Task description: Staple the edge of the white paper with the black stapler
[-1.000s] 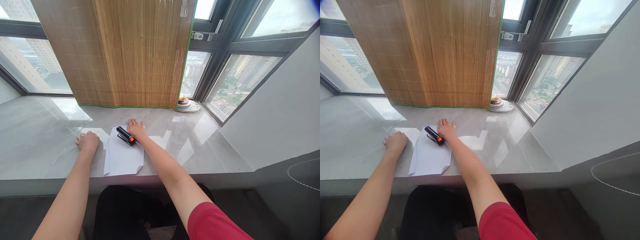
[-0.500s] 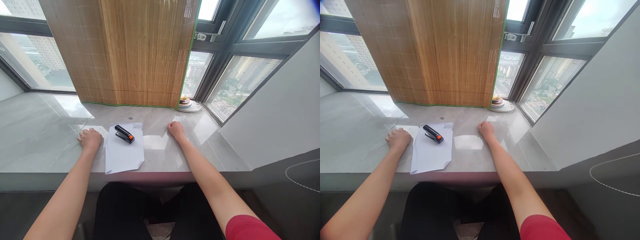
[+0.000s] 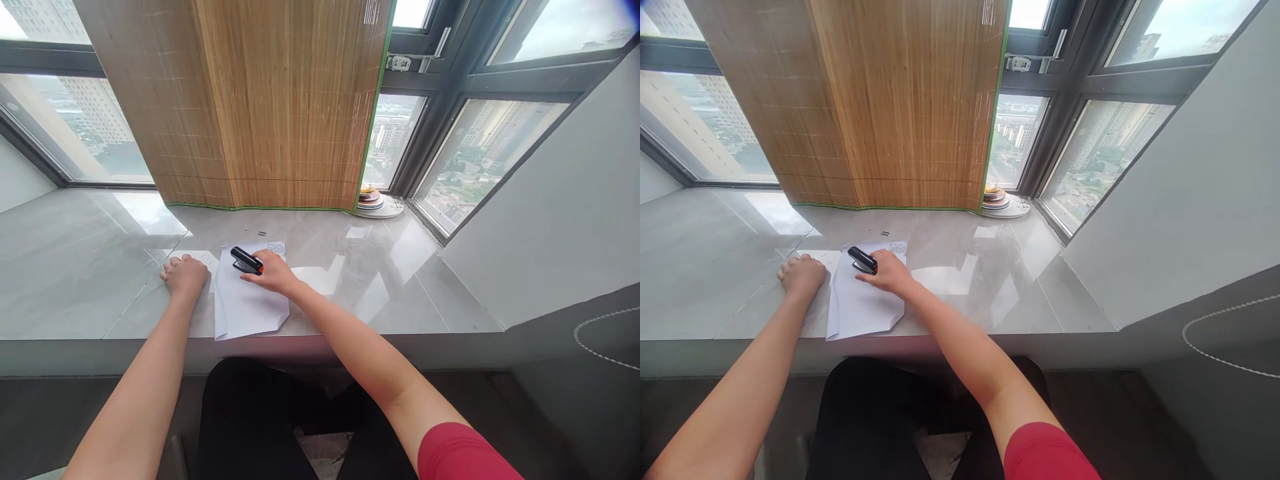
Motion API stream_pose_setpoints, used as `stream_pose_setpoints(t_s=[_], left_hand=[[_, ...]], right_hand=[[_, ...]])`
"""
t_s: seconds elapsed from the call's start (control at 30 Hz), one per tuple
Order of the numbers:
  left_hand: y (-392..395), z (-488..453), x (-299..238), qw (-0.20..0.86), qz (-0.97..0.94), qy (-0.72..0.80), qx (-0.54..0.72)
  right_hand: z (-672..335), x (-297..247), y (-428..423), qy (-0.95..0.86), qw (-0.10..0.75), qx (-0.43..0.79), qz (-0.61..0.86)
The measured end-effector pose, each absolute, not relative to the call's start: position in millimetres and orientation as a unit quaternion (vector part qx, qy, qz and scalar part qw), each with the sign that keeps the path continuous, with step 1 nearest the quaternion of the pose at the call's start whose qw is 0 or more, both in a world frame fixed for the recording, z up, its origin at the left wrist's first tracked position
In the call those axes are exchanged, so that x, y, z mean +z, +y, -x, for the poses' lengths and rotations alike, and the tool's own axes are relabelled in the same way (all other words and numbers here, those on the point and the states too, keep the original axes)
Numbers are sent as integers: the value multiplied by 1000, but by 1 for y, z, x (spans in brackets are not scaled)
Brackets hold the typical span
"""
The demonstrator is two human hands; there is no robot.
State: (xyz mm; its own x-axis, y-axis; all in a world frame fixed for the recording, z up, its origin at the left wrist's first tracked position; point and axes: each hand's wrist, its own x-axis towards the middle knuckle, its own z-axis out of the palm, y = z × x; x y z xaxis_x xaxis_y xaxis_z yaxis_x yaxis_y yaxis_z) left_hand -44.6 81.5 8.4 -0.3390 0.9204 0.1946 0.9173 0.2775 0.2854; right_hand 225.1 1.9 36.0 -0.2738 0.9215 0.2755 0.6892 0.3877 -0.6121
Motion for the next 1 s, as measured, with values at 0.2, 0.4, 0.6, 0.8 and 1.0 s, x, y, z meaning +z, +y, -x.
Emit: stream_pose_setpoints(t_s=[0.2,0.4,0.6,0.8,1.0], left_hand=[[83,47,5,-5,-577,792,200],[84,50,5,-5,-564,795,222],[71,14,15,44,-609,736,294],[52,-92,11,155,-826,434,324],[57,-125,-4,146,-858,433,235]], right_hand=[[-211,20,2,-718,285,248,584],[-304,9,-29,-674,321,226,626],[-351,6,-39,-651,364,247,618],[-368,18,-30,-619,441,287,583],[-415,24,-34,-664,437,344,500]])
